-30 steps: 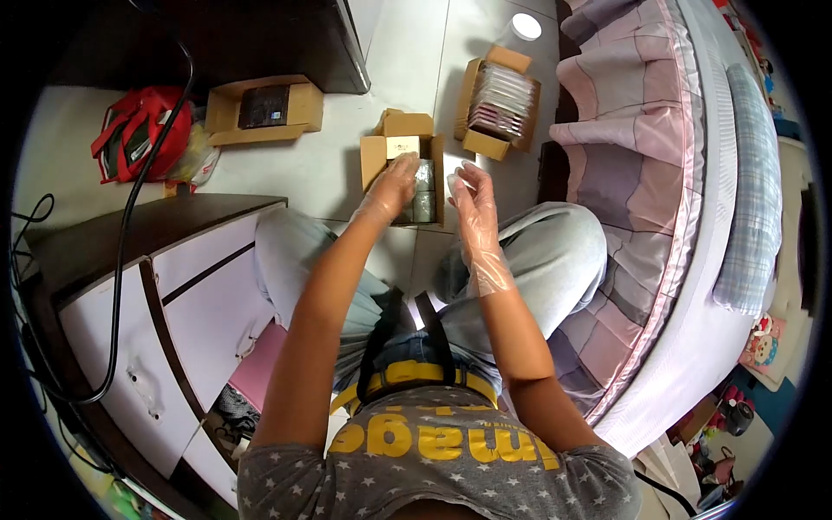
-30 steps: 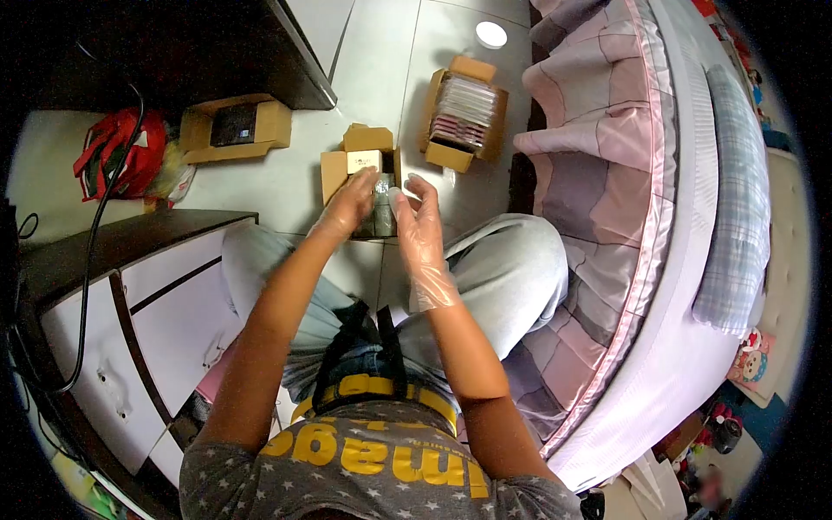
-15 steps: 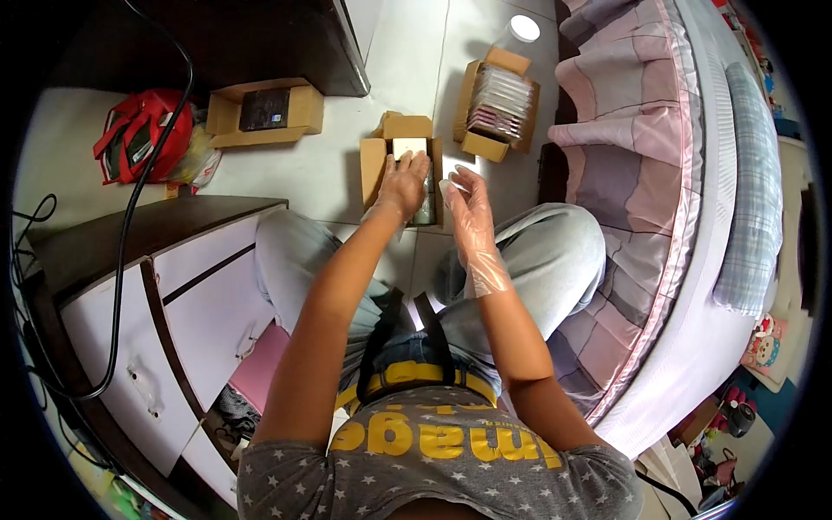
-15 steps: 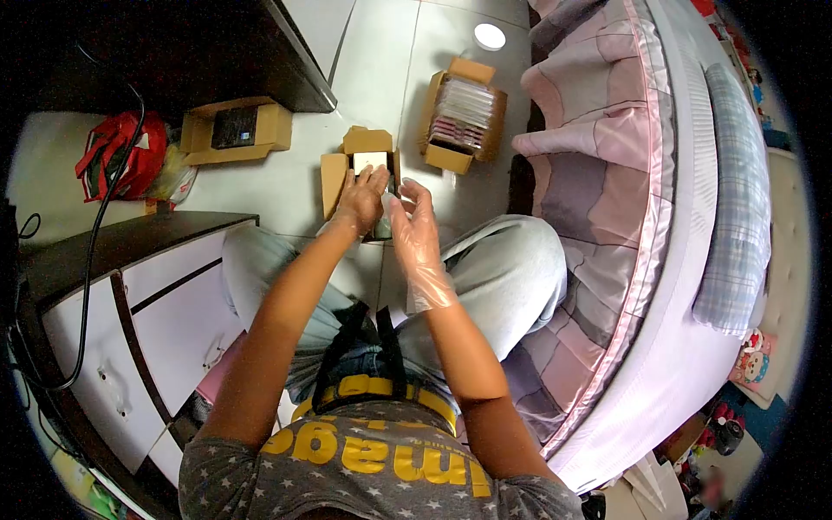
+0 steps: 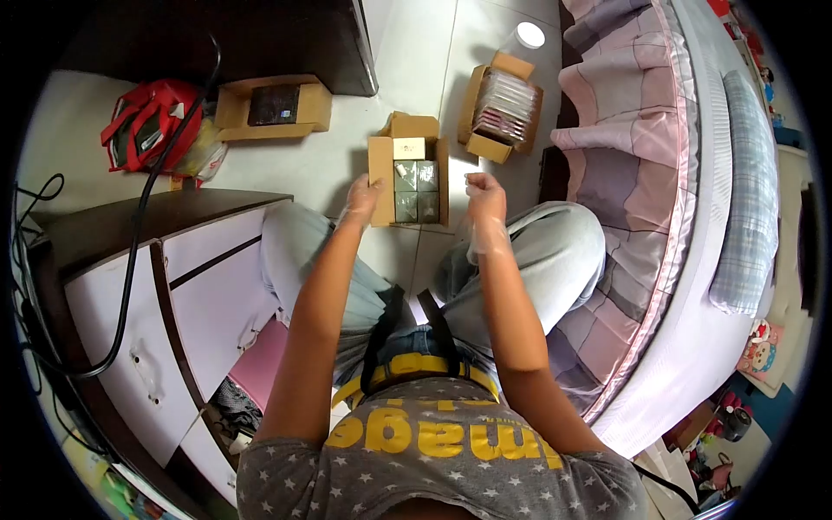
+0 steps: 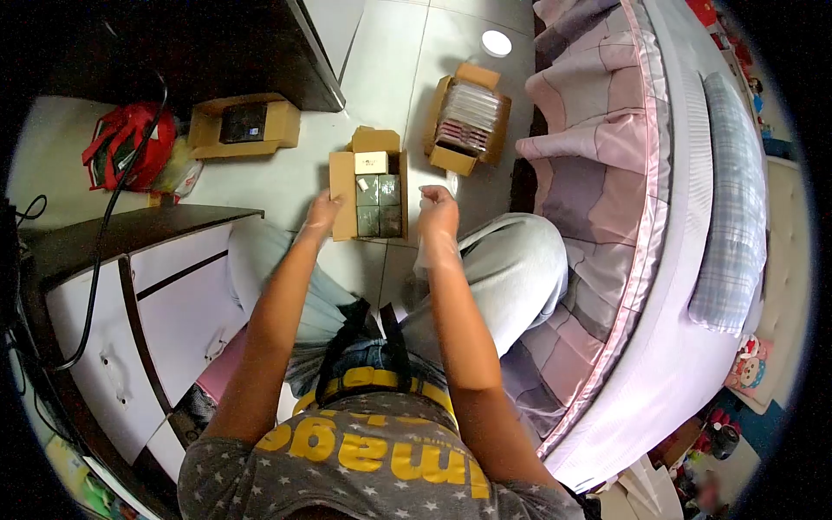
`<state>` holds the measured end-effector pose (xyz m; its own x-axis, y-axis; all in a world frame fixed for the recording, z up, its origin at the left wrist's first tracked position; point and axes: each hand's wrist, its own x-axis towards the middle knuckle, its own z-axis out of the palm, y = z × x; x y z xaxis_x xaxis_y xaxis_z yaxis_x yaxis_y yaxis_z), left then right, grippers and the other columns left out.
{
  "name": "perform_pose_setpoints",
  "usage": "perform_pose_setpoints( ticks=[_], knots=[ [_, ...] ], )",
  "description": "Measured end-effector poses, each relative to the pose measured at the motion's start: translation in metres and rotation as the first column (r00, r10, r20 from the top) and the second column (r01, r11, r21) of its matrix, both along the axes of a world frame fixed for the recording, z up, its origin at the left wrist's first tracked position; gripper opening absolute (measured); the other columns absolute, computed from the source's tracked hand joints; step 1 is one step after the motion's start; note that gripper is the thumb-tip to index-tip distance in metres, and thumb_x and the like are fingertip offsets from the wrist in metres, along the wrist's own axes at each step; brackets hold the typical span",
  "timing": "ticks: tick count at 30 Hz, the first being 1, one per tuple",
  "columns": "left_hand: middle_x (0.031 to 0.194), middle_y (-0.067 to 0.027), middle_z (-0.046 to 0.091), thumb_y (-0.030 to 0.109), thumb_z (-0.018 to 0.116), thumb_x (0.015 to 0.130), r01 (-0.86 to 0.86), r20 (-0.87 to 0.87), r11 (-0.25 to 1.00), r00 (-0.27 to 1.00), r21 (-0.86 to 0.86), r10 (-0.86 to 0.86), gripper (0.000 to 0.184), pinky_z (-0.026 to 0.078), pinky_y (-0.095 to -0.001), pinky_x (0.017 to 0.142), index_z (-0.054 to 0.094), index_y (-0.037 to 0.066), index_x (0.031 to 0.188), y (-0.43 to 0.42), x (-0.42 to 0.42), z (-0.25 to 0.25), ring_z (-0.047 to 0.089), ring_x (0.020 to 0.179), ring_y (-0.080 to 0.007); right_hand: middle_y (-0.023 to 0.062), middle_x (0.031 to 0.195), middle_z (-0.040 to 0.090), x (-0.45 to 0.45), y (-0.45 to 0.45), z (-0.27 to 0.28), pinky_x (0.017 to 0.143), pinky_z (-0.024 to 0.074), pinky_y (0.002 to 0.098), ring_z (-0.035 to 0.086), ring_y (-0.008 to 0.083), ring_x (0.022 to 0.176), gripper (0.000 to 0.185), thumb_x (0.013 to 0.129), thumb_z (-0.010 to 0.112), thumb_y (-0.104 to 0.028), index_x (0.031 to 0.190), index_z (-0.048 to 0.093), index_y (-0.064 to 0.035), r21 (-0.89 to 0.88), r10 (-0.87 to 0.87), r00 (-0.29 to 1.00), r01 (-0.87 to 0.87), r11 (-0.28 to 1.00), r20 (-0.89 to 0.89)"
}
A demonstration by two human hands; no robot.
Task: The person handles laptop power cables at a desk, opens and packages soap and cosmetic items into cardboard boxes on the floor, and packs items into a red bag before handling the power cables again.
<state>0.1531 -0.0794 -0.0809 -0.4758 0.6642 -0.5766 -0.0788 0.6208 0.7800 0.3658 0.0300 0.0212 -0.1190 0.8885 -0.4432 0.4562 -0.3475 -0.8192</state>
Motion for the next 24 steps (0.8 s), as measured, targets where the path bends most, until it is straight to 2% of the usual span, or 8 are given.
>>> perform_pose_setpoints(
  ticks=[2,5,10,13,15,20,22,24],
  knots=[
    [0.089,-0.0062,0.064,0.018,0.064,0.083,0.003,0.028,1.000,1.000,0.028,-0.004,0.029,0.048,-0.0307,0.072,0.060,0.002,0.107,-0.002,0.002,0.000,0.059,0.078,-0.0153,0.0128,0.094,0.064,-0.014,0.006,-0.005,0.076,0.0466,0.0306,0.060,0.0215,0.083,0.030,0.080,0.059,-0.001,0.110,0.057,-0.0024,-0.019,0.021,1.000,-0.022,1.000,-0.023],
    [0.087,-0.0034,0.065,0.017,0.062,0.086,-0.047,0.131,0.996,0.991,0.079,0.036,0.027,0.048,-0.0278,0.067,0.060,0.002,0.109,-0.003,0.006,-0.003,0.059,0.075,-0.0110,0.0224,0.105,0.062,-0.036,0.008,-0.011,0.086,0.0461,0.0396,0.060,0.0345,0.098,0.049,0.076,0.070,-0.024,0.116,0.053,-0.0003,-0.132,0.169,0.918,-0.129,0.983,0.358],
    [0.085,0.0001,0.063,0.012,0.061,0.084,-0.169,0.252,0.984,0.956,0.051,0.152,0.021,0.047,-0.0277,0.062,0.063,0.002,0.102,-0.007,0.012,-0.014,0.055,0.070,-0.0085,0.0233,0.111,0.059,-0.040,-0.009,-0.047,0.090,0.0446,0.0407,0.057,0.0367,0.104,0.050,0.078,0.067,-0.022,0.118,0.050,0.0008,-0.104,0.239,0.900,-0.216,0.971,0.365],
    [0.082,-0.0004,0.063,0.012,0.061,0.084,-0.157,0.254,0.985,0.958,0.074,0.133,0.017,0.047,-0.0283,0.063,0.064,0.002,0.097,-0.011,0.016,-0.029,0.056,0.069,-0.0094,0.0171,0.096,0.065,-0.046,-0.013,-0.043,0.081,0.0474,0.0398,0.061,0.0345,0.091,0.039,0.077,0.066,-0.014,0.113,0.055,-0.0033,0.039,0.214,0.836,-0.269,0.962,0.505],
    [0.080,-0.0013,0.063,0.012,0.061,0.084,-0.193,0.176,0.974,0.970,0.118,0.170,0.015,0.047,-0.0290,0.063,0.066,0.002,0.094,-0.014,0.023,-0.045,0.057,0.070,-0.0102,0.0194,0.098,0.062,-0.057,-0.012,-0.024,0.080,0.0469,0.0415,0.059,0.0362,0.092,0.029,0.080,0.061,-0.009,0.108,0.056,-0.0031,0.636,0.059,0.888,-0.371,0.677,0.455],
    [0.084,-0.0017,0.065,0.009,0.060,0.085,-0.174,0.044,0.983,0.983,-0.060,0.177,0.015,0.047,-0.0273,0.065,0.066,0.001,0.097,-0.022,0.040,0.027,0.058,0.071,-0.0109,0.0216,0.097,0.060,-0.087,-0.021,-0.031,0.081,0.0459,0.0417,0.058,0.0365,0.094,0.024,0.080,0.063,-0.011,0.101,0.059,-0.0014,0.417,0.406,0.851,-0.519,0.746,0.333],
    [0.082,-0.0020,0.064,0.010,0.061,0.084,-0.213,0.027,0.975,0.976,-0.065,0.215,0.016,0.047,-0.0288,0.064,0.065,0.001,0.096,-0.031,0.048,0.025,0.057,0.071,-0.0105,0.0210,0.094,0.060,-0.092,-0.025,-0.050,0.082,0.0457,0.0416,0.058,0.0369,0.093,0.025,0.078,0.066,-0.014,0.099,0.060,0.0000,0.101,0.474,0.825,-0.524,0.846,0.308],
    [0.085,-0.0017,0.065,0.011,0.061,0.085,-0.346,0.195,0.938,0.922,0.032,0.334,0.015,0.047,-0.0270,0.067,0.067,0.003,0.096,-0.036,0.054,0.015,0.060,0.071,-0.0124,0.0195,0.097,0.060,-0.090,-0.030,-0.060,0.083,0.0454,0.0411,0.057,0.0361,0.095,0.028,0.076,0.069,-0.018,0.096,0.060,0.0004,0.112,0.512,0.775,-0.585,0.803,0.371]
  ],
)
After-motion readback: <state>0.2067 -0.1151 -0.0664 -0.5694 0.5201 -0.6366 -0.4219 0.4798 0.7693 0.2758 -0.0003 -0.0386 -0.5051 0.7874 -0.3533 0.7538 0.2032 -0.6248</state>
